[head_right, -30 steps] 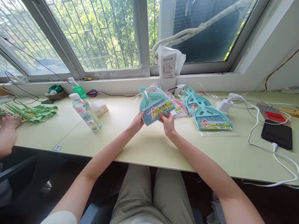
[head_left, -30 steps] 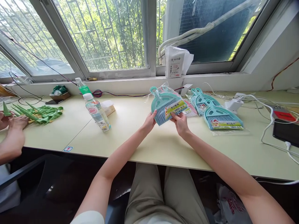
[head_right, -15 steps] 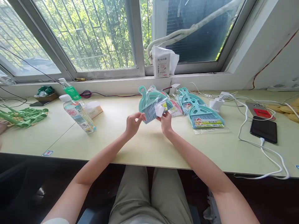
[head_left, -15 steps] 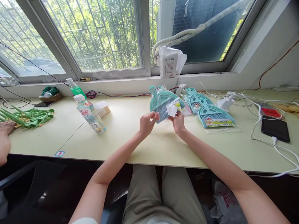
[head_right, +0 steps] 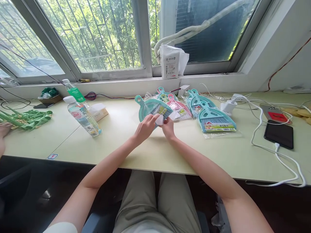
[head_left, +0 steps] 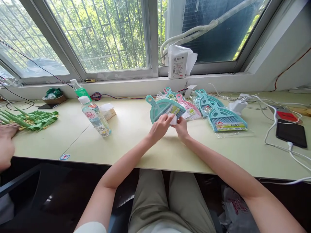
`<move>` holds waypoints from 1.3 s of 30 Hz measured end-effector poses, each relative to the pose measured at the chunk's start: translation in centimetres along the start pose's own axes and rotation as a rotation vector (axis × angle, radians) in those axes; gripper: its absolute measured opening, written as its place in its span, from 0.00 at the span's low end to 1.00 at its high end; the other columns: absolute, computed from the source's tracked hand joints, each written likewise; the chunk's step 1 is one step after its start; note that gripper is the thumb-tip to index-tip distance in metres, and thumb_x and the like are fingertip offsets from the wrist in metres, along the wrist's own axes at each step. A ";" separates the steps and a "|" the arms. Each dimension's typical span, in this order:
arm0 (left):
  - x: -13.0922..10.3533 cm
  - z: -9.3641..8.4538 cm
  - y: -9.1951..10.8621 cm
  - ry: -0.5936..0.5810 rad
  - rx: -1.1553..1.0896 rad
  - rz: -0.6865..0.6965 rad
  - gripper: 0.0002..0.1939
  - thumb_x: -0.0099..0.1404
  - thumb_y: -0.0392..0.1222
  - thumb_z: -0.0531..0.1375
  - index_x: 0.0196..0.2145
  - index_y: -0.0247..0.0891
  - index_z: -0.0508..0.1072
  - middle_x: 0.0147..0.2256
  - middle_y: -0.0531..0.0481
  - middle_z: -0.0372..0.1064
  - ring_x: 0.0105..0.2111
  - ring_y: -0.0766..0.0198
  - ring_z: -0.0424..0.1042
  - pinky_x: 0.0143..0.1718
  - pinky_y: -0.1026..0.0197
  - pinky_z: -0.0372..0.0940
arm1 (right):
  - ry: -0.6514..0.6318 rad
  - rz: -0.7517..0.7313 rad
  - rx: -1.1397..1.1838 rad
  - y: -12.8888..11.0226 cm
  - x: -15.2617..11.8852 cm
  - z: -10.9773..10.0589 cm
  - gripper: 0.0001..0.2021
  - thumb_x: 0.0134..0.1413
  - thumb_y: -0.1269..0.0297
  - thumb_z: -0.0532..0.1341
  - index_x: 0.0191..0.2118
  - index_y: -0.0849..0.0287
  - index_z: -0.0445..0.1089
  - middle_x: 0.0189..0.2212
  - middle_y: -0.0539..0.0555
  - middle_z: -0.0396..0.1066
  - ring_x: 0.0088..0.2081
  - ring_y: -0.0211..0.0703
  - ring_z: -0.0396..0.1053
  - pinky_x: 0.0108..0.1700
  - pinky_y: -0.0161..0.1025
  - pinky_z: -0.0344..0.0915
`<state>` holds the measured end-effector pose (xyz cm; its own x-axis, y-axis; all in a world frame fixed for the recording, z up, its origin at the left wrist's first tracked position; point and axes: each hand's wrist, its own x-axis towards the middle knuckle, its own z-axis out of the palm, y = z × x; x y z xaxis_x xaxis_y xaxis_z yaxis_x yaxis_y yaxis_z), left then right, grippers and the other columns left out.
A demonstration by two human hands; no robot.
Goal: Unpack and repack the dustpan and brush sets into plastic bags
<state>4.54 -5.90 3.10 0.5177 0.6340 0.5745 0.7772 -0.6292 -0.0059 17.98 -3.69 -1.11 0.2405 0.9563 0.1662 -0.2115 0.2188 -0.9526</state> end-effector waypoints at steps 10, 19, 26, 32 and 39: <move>0.6 0.5 -0.5 -0.061 0.250 0.251 0.24 0.70 0.31 0.45 0.60 0.38 0.63 0.64 0.40 0.58 0.65 0.52 0.57 0.60 0.47 0.60 | 0.009 0.029 0.026 0.5 0.0 0.0 0.20 0.32 0.62 0.69 0.37 0.57 0.67 0.24 0.45 0.69 0.31 0.41 0.71 0.39 0.44 0.72; 1.0 0.0 -0.3 -0.173 0.104 0.258 0.24 0.68 0.30 0.47 0.58 0.44 0.65 0.61 0.44 0.63 0.63 0.57 0.60 0.65 0.48 0.54 | 0.019 -0.014 -0.032 0.1 -0.5 0.0 0.13 0.34 0.63 0.69 0.30 0.58 0.68 0.23 0.46 0.68 0.30 0.40 0.67 0.35 0.40 0.69; 0.4 0.4 -0.3 -0.103 0.111 0.167 0.23 0.69 0.32 0.46 0.60 0.40 0.63 0.63 0.40 0.60 0.63 0.54 0.60 0.63 0.47 0.54 | -0.002 0.047 0.075 -0.4 -0.7 0.2 0.21 0.32 0.58 0.73 0.35 0.57 0.69 0.18 0.42 0.64 0.28 0.39 0.68 0.40 0.44 0.72; 0.0 1.2 0.1 -0.057 0.076 0.173 0.22 0.68 0.31 0.47 0.57 0.38 0.67 0.64 0.39 0.57 0.65 0.51 0.57 0.66 0.43 0.52 | 0.000 0.050 0.145 -0.8 -1.0 0.2 0.20 0.35 0.59 0.72 0.37 0.57 0.69 0.22 0.44 0.69 0.31 0.40 0.71 0.42 0.44 0.73; -0.2 1.7 0.6 -0.046 0.010 0.047 0.28 0.66 0.26 0.43 0.61 0.37 0.65 0.62 0.38 0.60 0.66 0.49 0.55 0.66 0.40 0.51 | 0.059 0.059 0.228 -0.7 -0.8 0.1 0.19 0.36 0.62 0.71 0.38 0.57 0.69 0.31 0.49 0.74 0.35 0.40 0.73 0.44 0.44 0.73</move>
<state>5.51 -5.70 1.61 0.5694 0.6241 0.5351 0.7552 -0.6543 -0.0404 17.85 -4.61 -0.54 0.2748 0.9572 0.0905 -0.4335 0.2073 -0.8770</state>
